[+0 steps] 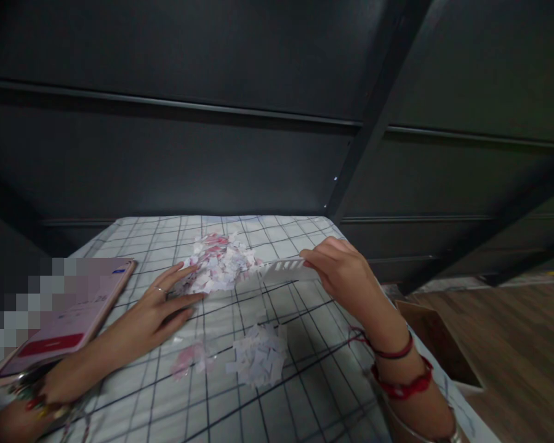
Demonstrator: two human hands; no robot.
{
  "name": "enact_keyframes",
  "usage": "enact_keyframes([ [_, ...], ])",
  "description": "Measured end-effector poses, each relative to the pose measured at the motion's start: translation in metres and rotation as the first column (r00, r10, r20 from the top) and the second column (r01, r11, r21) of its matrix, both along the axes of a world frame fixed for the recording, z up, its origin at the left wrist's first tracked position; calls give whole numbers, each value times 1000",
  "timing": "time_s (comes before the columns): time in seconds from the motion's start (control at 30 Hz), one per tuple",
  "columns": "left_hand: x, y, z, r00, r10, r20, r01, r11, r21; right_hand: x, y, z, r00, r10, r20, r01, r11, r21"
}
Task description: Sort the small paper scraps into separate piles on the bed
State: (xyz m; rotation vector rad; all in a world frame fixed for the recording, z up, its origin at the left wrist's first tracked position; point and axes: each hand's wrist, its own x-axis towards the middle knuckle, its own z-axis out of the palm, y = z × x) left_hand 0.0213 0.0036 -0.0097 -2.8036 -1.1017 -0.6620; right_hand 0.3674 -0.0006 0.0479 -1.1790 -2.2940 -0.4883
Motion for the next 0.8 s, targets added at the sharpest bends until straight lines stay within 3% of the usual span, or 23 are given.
enact_keyframes([
  [0.13,0,0,0,1000,-11,11,11,999,47,5,0,3,998,64,8,-63,993,-102],
  [0.37,0,0,2,1000,-4,-7,5,1000,29,-7,-4,4,992,123,-18,-123,992,0],
  [0.63,-1,0,-1,1000,3,7,-3,1000,11,2,-1,5,989,144,-42,-148,981,-126],
  [0.8,-2,0,-2,1000,12,22,-12,1000,-8,-17,0,-5,983,179,-42,-178,984,25],
])
